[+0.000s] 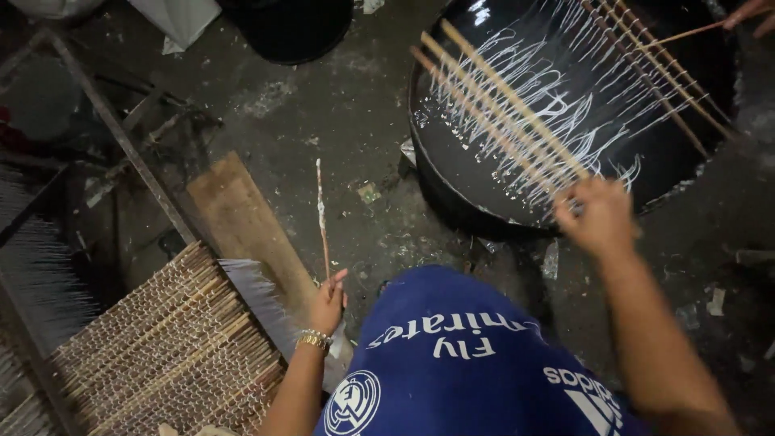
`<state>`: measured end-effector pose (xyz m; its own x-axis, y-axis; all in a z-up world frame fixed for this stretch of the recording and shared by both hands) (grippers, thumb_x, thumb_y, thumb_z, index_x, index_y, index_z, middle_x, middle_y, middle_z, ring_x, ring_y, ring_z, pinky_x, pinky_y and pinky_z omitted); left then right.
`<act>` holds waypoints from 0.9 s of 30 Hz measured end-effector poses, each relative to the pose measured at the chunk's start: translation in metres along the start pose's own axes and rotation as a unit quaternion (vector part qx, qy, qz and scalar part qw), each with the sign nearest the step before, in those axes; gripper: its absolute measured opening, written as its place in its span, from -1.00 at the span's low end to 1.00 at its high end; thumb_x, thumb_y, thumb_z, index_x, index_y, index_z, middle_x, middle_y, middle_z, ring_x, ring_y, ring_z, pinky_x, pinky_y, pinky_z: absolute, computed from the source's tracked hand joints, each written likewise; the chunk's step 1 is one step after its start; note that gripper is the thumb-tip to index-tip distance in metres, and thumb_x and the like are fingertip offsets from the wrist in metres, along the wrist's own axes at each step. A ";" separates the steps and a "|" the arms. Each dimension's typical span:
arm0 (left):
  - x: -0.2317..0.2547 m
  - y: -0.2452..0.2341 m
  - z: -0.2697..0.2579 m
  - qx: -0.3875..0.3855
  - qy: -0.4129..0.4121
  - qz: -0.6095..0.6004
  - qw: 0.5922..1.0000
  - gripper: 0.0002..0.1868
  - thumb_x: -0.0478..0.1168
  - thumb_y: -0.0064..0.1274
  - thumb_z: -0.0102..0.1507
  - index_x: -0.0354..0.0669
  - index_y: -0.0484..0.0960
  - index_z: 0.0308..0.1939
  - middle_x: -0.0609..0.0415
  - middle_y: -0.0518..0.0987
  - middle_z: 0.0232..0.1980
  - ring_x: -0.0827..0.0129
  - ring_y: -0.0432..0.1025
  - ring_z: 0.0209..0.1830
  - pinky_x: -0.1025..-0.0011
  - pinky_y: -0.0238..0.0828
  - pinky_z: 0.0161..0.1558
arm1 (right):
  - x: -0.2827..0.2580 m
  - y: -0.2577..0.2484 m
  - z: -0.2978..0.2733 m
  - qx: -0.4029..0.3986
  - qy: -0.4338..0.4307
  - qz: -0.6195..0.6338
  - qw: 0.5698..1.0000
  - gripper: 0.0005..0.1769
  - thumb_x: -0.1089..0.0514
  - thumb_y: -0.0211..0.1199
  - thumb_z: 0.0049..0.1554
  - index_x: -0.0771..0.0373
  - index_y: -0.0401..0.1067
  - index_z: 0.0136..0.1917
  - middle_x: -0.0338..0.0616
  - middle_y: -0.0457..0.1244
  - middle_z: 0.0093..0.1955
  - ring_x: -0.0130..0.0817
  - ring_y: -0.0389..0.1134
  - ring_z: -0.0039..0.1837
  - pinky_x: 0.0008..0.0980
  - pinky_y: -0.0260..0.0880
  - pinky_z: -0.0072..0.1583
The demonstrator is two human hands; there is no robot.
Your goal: Dipping a frame of candle wicks into a vat of molten wax and placing them on a rack to dry
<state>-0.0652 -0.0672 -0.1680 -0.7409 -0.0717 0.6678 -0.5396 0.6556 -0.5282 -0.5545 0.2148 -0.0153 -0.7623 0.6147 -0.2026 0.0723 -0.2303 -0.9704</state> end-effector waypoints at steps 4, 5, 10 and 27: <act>0.010 0.017 0.003 -0.026 0.009 -0.034 0.999 -0.59 0.02 -0.22 0.42 0.28 0.62 0.26 0.27 0.44 -0.47 0.49 0.41 -0.42 0.49 0.38 -0.28 | 0.027 -0.051 0.036 -0.016 0.005 -0.045 0.999 -0.64 -0.14 0.16 0.33 0.14 0.56 0.13 -0.08 0.36 0.14 0.05 0.23 0.29 -0.01 0.17 0.26; 0.013 0.019 0.004 -0.027 0.011 -0.035 0.999 -0.59 0.02 -0.22 0.42 0.28 0.62 0.26 0.27 0.44 -0.47 0.49 0.41 -0.42 0.49 0.38 -0.28 | 0.030 -0.061 0.041 -0.014 0.006 -0.047 0.999 -0.64 -0.14 0.16 0.33 0.14 0.56 0.13 -0.08 0.36 0.14 0.05 0.23 0.29 -0.01 0.17 0.26; 0.047 0.022 0.002 -0.003 0.025 0.044 0.999 -0.34 0.31 -0.36 0.34 0.07 0.62 0.22 -0.02 0.62 0.24 0.08 0.49 0.25 0.16 0.32 0.25 | 0.058 -0.088 0.059 0.065 -0.075 -0.117 0.988 -0.71 -0.11 0.21 0.33 0.07 0.58 0.11 -0.15 0.31 0.04 0.10 0.26 0.29 -0.05 0.21 0.17; 0.130 0.021 -0.023 -0.011 0.124 0.033 0.992 -0.49 0.11 -0.40 0.42 0.18 0.56 0.29 0.27 0.49 -0.38 0.44 0.34 -0.48 0.39 0.19 -0.38 | 0.070 -0.054 0.060 0.065 -0.091 -0.064 0.992 -0.77 -0.05 0.32 0.26 0.08 0.58 0.08 -0.14 0.32 0.05 0.12 0.28 0.28 0.01 0.26 0.15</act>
<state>-0.1637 -0.0457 -0.0797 -0.6512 0.1571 0.7425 -0.4822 0.6698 -0.5647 -0.6504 0.2251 0.0306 -0.8644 0.5012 -0.0397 -0.1076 -0.2615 -0.9592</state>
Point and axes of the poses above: each hand's wrist, its own z-axis towards the middle knuckle, its own y-axis out of the palm, x = y × z, the point moved 7 cm from there along z, towards the middle knuckle
